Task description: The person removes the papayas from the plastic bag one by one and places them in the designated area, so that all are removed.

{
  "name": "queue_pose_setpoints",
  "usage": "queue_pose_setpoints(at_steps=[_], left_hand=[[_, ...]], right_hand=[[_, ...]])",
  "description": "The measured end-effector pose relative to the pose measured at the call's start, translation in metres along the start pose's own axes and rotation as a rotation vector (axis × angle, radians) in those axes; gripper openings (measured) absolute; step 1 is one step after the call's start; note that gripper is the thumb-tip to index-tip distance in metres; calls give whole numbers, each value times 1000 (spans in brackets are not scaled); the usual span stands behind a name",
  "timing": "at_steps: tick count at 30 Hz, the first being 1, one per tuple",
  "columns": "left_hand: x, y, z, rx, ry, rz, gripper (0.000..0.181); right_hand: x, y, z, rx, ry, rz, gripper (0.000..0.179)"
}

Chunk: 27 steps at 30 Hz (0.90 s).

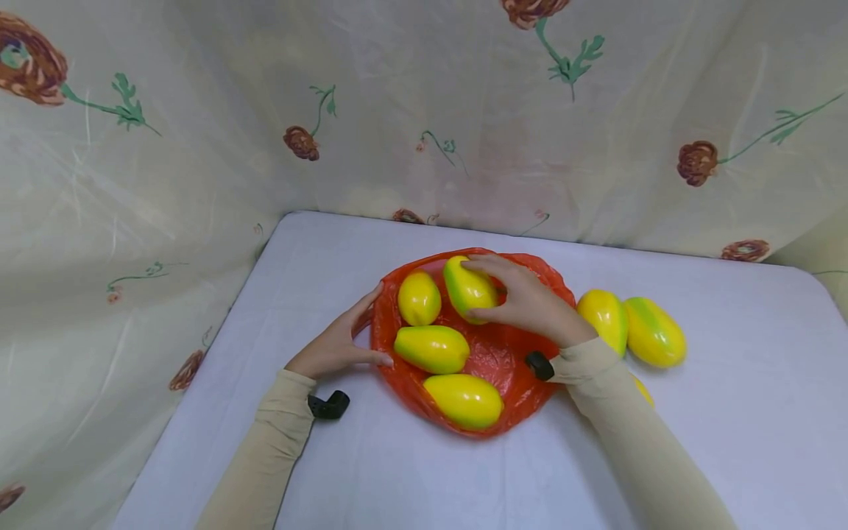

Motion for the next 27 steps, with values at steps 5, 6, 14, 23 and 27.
queue_pose_setpoints(at_steps=[5,6,14,23,27], left_hand=[[0,-1,0,3,-1,1,110],[0,-1,0,6,-2,-1,110],[0,-1,-1,6,-3,3,110],[1,1,1,5,-1,4,111],[0,1,1,11,-3,2,111]], right_hand=[[-3,2,-5,-22,-13,7,72],[-4,2,-6,-29,-15,9,72],[-8,3,-14,-51,-27,27,73],[-12,3,-22,-33,-49,9,74],[-17,6,-26,-38,-61,6,74]])
Point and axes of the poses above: each hand's wrist, its own z-axis towards the middle knuckle, its own x-axis out of the palm, y = z × x, the point moved 1 cm from there along z, towards the middle knuckle, and after that the axes turned 13 degrees about z, right-handed, at the moved point
